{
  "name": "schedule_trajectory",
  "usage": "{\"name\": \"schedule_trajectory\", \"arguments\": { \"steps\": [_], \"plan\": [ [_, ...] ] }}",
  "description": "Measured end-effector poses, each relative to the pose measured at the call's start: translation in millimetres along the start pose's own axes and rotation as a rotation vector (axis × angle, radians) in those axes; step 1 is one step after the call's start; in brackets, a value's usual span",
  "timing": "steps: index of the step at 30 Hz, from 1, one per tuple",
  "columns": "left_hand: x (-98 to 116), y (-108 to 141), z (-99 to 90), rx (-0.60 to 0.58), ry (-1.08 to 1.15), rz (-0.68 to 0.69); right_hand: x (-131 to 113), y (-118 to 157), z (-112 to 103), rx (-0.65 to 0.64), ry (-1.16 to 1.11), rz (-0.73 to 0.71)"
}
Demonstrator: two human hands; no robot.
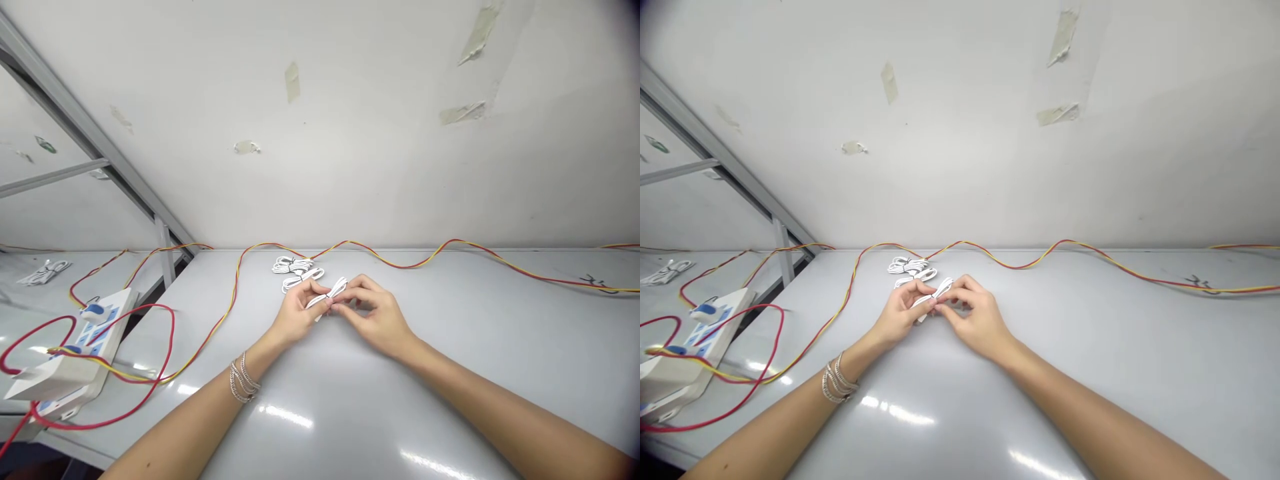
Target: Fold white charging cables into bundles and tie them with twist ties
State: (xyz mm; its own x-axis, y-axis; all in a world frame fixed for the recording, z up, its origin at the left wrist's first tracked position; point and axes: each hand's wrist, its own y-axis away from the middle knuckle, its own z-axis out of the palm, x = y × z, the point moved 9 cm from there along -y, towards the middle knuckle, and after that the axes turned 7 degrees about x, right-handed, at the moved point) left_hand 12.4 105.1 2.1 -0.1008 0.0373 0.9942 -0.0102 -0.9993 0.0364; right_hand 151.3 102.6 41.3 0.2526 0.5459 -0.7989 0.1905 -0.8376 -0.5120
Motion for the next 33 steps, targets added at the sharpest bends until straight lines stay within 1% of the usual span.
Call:
{"name": "schedule_trajectory", "arguments": {
  "steps": [5,9,12,16,20,25,29,33],
  "plan": [
    [0.1,-0.9,0.0,-0.024,-0.003,0.019,0.9,0.5,-0.3,0.0,-0.025,0.009],
    [-1.5,-0.5,-3.1,0.009,0.01,-0.018,-2.5,1.1,2.0,-0.028,-0.015,-0.018],
    [-0.8,0.9,-3.7,0.021,0.005,-0.029,-3.9,1.1,1.4,-0.014,-0.02,-0.033],
    [-0.2,1.6,-0.3,-0.013,0.02,-0.03,-2.6,0.9,0.8,0.0,-0.041,-0.023],
    [-0.6,0.4,1.4,-0.033,0.03,-0.027,-5.2,1.6,0.2,0.003,-0.038,-0.054],
    [2.5,1.9,5.7,-0.055,-0.031,0.027,-2.7,2.6,0.2,0.01,0.014,-0.057],
    [7.5,4.3,6.9,-0.029,-0.093,0.092,-2.5,2.6,0.2,0.02,0.039,-0.065],
    [6.9,4.7,6.0,0.0,-0.106,0.078,-5.5,2.6,-0.7,0.028,0.028,-0.084]
  ]
}}
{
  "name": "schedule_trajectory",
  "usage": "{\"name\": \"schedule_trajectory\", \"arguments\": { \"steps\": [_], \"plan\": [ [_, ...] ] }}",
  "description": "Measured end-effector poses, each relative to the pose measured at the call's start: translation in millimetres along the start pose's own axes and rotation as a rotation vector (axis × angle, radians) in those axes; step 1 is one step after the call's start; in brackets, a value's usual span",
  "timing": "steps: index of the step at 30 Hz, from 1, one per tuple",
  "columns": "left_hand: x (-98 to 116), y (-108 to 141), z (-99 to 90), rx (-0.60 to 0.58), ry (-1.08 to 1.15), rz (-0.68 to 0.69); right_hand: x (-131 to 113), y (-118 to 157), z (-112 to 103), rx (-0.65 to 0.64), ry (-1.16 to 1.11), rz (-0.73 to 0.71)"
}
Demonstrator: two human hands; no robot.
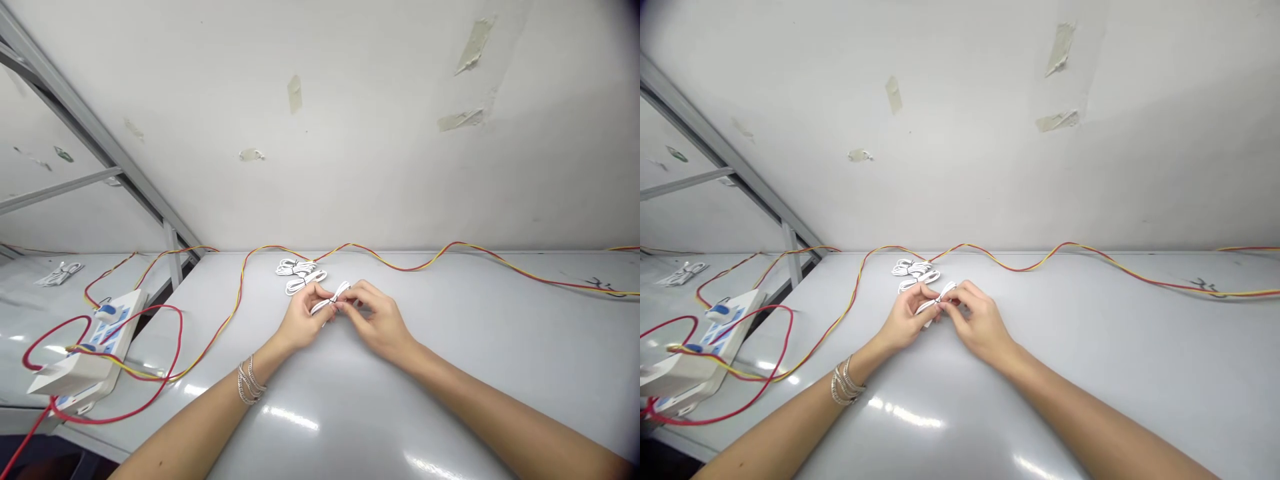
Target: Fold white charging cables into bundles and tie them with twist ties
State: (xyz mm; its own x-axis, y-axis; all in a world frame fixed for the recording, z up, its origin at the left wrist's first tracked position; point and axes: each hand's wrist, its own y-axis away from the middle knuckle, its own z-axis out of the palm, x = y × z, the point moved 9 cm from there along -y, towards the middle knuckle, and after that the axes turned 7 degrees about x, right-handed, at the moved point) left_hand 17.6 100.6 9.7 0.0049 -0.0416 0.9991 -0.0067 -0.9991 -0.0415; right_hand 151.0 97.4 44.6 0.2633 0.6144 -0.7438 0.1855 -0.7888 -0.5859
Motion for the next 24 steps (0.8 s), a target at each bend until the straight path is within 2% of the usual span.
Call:
{"name": "schedule_trajectory", "arguments": {
  "steps": [6,15,24],
  "plan": [
    [-5.3,-0.8,-0.1,0.013,0.102,-0.061,-6.3,3.1,1.1,0.0,-0.034,-0.078],
    [-10.1,-2.9,-3.3,-0.024,0.192,-0.103,-0.7,5.2,0.9,0.048,-0.099,-0.008],
    [-10.6,-3.5,-3.0,-0.047,0.178,-0.127,-2.6,4.5,-0.7,0.072,-0.121,-0.034]
  ]
}}
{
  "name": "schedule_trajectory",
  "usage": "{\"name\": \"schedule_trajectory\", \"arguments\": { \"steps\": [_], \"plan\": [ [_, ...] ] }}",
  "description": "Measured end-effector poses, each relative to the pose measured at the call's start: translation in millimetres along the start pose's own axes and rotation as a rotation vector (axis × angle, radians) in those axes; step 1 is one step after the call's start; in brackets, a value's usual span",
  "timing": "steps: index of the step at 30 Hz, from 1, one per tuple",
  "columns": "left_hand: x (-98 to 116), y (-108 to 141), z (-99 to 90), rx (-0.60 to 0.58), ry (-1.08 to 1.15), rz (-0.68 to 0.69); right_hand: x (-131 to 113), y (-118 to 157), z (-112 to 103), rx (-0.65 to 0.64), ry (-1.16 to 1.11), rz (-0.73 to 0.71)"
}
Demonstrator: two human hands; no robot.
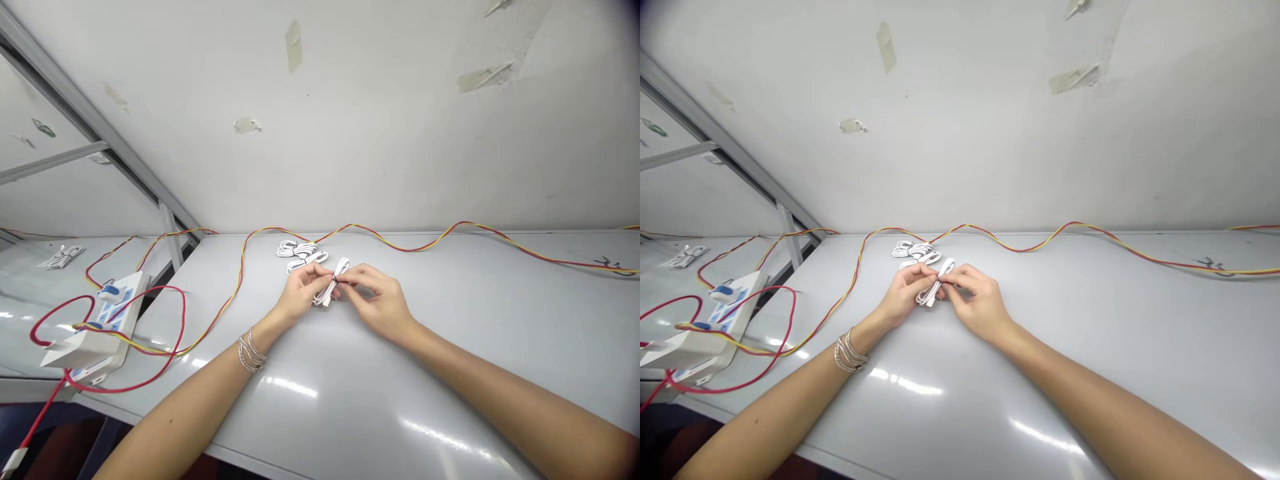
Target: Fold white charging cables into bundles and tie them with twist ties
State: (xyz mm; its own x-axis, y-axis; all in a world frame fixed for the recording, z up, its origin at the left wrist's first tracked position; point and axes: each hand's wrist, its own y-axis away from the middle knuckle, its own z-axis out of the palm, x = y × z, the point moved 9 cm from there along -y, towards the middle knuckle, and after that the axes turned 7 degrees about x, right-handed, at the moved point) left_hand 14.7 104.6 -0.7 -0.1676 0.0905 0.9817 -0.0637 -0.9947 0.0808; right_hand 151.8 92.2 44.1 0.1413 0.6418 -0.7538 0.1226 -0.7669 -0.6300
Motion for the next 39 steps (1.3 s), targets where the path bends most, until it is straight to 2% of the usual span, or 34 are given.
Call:
{"name": "schedule_trajectory", "arguments": {
  "steps": [6,11,15,18,22,25,28,39],
  "plan": [
    [-0.2,-2.0,0.3,-0.003,0.057,0.002,-5.7,0.7,-2.3,0.021,0.065,-0.086],
    [-0.4,-2.2,6.8,-0.116,0.024,0.01,-15.0,2.1,-3.2,0.026,0.153,-0.199],
    [1.7,-0.4,10.5,-0.17,-0.012,0.052,-17.4,2.4,-3.5,0.028,0.162,-0.214],
    [2.3,-1.1,9.0,-0.142,-0.001,0.073,-8.5,0.2,-1.7,0.001,0.137,-0.094],
    [2.3,-2.6,5.7,-0.086,0.019,0.081,21.5,-1.4,-1.0,-0.005,0.036,0.271],
    [5.3,-2.4,4.5,-0.062,0.014,0.115,37.5,1.9,10.7,-0.126,-0.051,0.478],
    [8.9,-1.4,5.3,-0.065,0.007,0.157,38.6,0.9,16.9,-0.202,-0.094,0.498],
    [11.4,0.8,4.9,-0.012,-0.029,0.154,42.1,1.3,18.0,-0.244,-0.2,0.539]
  ]
}}
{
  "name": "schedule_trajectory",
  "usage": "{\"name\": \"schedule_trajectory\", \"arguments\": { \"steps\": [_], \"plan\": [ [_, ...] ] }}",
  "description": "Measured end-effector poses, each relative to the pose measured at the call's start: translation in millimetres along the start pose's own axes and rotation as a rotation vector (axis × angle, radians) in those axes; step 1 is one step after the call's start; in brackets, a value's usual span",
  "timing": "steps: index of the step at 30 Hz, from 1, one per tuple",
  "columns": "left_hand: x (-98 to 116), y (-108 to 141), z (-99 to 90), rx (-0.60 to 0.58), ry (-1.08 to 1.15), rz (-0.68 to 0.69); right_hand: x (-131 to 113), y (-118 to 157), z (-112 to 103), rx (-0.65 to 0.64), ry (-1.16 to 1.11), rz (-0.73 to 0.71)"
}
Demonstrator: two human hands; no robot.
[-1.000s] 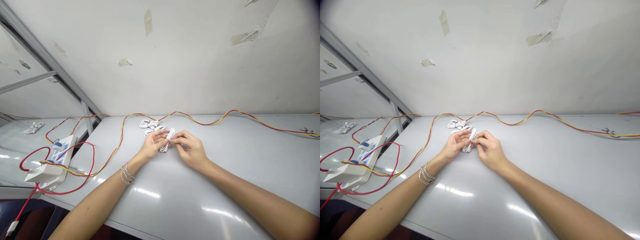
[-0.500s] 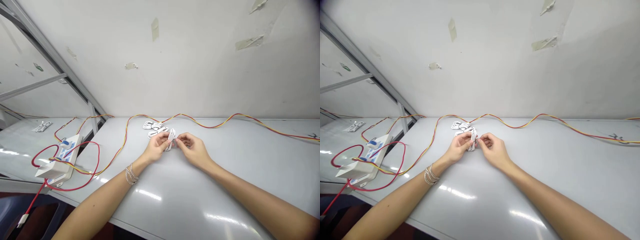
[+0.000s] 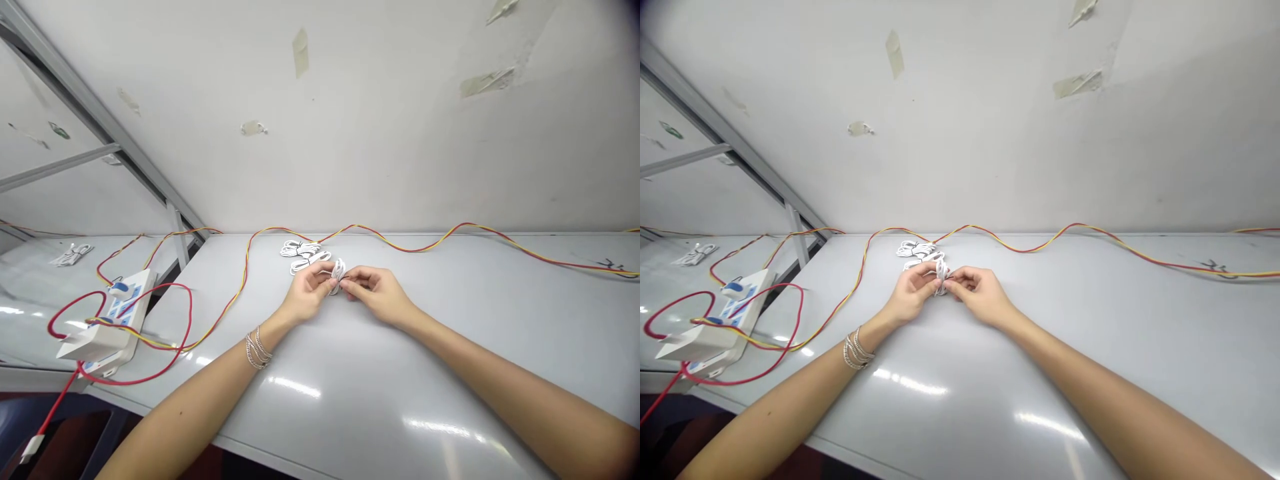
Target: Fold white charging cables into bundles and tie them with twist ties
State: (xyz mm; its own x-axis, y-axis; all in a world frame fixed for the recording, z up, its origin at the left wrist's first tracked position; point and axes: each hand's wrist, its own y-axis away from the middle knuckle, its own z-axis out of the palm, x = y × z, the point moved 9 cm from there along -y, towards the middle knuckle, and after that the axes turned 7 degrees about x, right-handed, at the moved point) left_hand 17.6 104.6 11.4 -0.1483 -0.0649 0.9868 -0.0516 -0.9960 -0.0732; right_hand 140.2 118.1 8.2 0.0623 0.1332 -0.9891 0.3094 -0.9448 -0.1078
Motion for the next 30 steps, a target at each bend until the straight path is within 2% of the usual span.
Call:
{"name": "schedule_trajectory", "arguments": {
  "steps": [6,14,19,25,30],
  "plan": [
    [-3.0,0.8,-0.7,-0.002,-0.024,-0.034,-1.9,0.9,-1.6,0.041,0.037,-0.039],
    [-11.8,4.2,0.1,-0.013,-0.004,-0.159,-21.0,10.7,-5.6,0.143,0.193,-0.269],
    [-10.6,4.9,0.2,0.004,0.02,-0.18,-32.9,17.2,-3.7,0.163,0.333,-0.415],
    [-3.9,4.6,1.2,0.002,0.034,-0.142,-34.0,18.3,-3.8,0.166,0.347,-0.421],
    [-8.9,3.4,-2.4,0.022,0.045,-0.156,-26.3,14.8,-2.9,0.144,0.308,-0.335]
  ]
}}
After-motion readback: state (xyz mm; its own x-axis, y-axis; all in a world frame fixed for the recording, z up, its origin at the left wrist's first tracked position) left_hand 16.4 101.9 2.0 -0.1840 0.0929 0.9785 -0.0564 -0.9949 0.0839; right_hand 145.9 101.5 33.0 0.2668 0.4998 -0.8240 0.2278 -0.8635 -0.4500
